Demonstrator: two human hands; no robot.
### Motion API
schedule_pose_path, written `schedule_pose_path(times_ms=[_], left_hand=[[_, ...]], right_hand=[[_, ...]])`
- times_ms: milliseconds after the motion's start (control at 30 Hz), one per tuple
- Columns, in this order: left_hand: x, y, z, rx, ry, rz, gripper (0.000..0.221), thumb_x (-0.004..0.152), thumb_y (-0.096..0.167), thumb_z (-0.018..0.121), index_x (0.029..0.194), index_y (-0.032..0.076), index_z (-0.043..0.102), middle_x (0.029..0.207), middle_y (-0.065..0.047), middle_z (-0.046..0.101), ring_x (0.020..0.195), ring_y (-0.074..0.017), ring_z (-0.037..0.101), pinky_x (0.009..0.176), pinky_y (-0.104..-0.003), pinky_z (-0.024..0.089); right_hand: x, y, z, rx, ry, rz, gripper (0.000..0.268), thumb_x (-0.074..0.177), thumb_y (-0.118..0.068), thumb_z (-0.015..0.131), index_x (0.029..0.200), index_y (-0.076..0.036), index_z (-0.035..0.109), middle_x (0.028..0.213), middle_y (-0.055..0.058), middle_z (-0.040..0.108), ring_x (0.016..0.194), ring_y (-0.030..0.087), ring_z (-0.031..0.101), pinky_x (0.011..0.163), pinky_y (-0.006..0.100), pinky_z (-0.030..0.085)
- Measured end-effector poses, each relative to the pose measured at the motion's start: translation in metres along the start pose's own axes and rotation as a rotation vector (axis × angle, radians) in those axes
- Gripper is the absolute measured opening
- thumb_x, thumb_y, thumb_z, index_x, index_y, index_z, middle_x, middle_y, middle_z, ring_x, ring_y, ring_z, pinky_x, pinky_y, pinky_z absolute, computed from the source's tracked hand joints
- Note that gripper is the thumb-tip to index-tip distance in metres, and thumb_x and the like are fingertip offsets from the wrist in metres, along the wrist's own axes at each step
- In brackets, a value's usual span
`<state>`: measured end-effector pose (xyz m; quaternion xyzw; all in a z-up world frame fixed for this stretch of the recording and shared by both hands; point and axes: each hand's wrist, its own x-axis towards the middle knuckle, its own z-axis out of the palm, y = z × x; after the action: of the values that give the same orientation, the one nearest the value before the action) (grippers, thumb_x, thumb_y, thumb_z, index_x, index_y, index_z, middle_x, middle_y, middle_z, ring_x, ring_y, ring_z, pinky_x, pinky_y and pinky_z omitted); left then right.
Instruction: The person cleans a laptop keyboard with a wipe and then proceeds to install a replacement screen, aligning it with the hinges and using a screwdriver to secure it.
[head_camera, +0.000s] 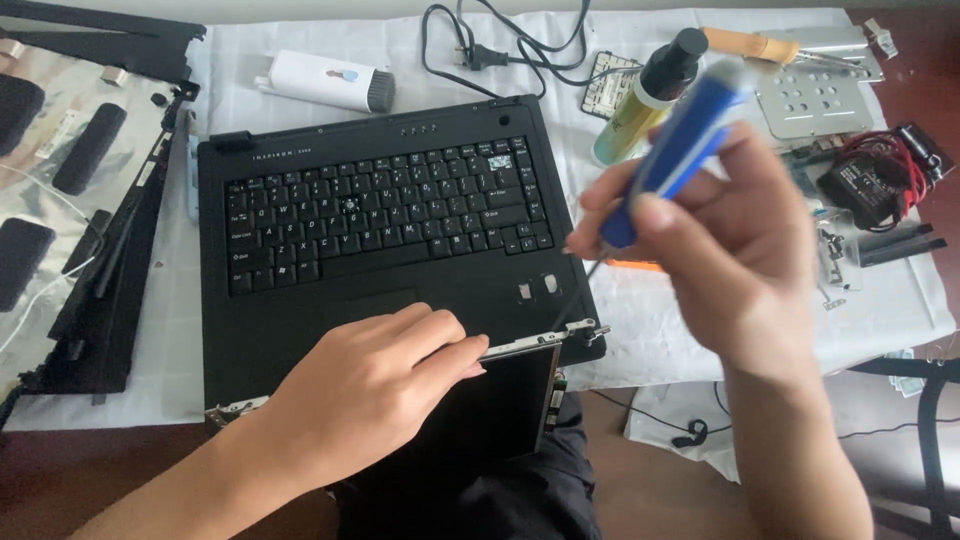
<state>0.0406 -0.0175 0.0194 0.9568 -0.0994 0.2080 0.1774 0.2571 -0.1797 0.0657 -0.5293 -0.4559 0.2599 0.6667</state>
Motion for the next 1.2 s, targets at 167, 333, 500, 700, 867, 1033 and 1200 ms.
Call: schedule_pose_path(times_ms=[167, 333, 500, 700, 867, 1033, 1200], left_hand=[[-0.001, 0.0, 0.0, 0.014, 0.011, 0.003, 0.013, 0.097, 0.007, 0.074, 0.107, 0.0, 0.071, 0.088, -0.005, 0.058, 0.071, -0.0201, 0.057, 0.054, -0.033, 0.049], [0.0, 0.001, -0.003, 0.029, 0.006, 0.022, 0.01, 0.099, 0.007, 0.072, 0.106, 0.001, 0.07, 0.089, -0.006, 0.057, 0.072, -0.0204, 0.056, 0.059, -0.033, 0.05], [-0.001, 0.0, -0.002, 0.044, -0.008, 0.03, 0.014, 0.099, 0.009, 0.073, 0.108, -0.001, 0.07, 0.09, -0.007, 0.058, 0.073, -0.0214, 0.057, 0.058, -0.034, 0.05], [0.001, 0.001, -0.004, 0.059, 0.001, 0.043, 0.013, 0.099, 0.009, 0.073, 0.107, 0.0, 0.07, 0.089, -0.006, 0.057, 0.073, -0.0211, 0.056, 0.058, -0.034, 0.049], [0.002, 0.0, -0.003, 0.051, -0.012, 0.033, 0.012, 0.099, 0.008, 0.072, 0.108, 0.0, 0.069, 0.09, -0.007, 0.056, 0.074, -0.0205, 0.057, 0.057, -0.034, 0.05], [0.002, -0.001, -0.002, -0.011, -0.018, -0.003, 0.009, 0.099, 0.007, 0.07, 0.106, 0.002, 0.069, 0.089, -0.006, 0.057, 0.073, -0.0206, 0.058, 0.054, -0.033, 0.05], [0.001, -0.002, -0.001, -0.015, 0.007, -0.003, 0.007, 0.099, 0.007, 0.07, 0.104, 0.003, 0.069, 0.087, -0.005, 0.056, 0.07, -0.02, 0.057, 0.052, -0.033, 0.048]], right_hand=[[0.0, 0.0, 0.016, -0.032, 0.041, 0.104, 0.024, 0.101, -0.009, 0.058, 0.12, -0.001, 0.045, 0.107, 0.024, 0.07, 0.084, 0.032, 0.076, 0.078, 0.043, 0.071], [-0.001, -0.001, 0.018, -0.036, 0.053, 0.134, 0.024, 0.1, -0.01, 0.057, 0.117, -0.002, 0.042, 0.105, 0.025, 0.069, 0.08, 0.034, 0.074, 0.075, 0.044, 0.068], [-0.002, -0.003, 0.018, -0.038, 0.057, 0.139, 0.025, 0.099, -0.008, 0.057, 0.12, -0.001, 0.044, 0.103, 0.025, 0.068, 0.079, 0.034, 0.074, 0.075, 0.043, 0.068], [-0.002, -0.003, 0.017, -0.04, 0.009, 0.107, 0.025, 0.101, -0.007, 0.056, 0.122, -0.001, 0.044, 0.103, 0.025, 0.067, 0.081, 0.033, 0.073, 0.077, 0.043, 0.068], [0.0, -0.002, 0.017, -0.033, -0.02, 0.088, 0.023, 0.102, -0.003, 0.056, 0.12, -0.003, 0.042, 0.103, 0.024, 0.068, 0.083, 0.033, 0.074, 0.079, 0.042, 0.068], [0.002, 0.0, 0.018, -0.007, -0.043, 0.06, 0.025, 0.101, 0.001, 0.058, 0.118, -0.004, 0.04, 0.103, 0.025, 0.067, 0.082, 0.033, 0.073, 0.078, 0.041, 0.067], [0.003, 0.0, 0.019, -0.038, -0.023, 0.083, 0.024, 0.1, -0.001, 0.059, 0.115, -0.003, 0.04, 0.101, 0.025, 0.067, 0.081, 0.032, 0.073, 0.077, 0.039, 0.066]])
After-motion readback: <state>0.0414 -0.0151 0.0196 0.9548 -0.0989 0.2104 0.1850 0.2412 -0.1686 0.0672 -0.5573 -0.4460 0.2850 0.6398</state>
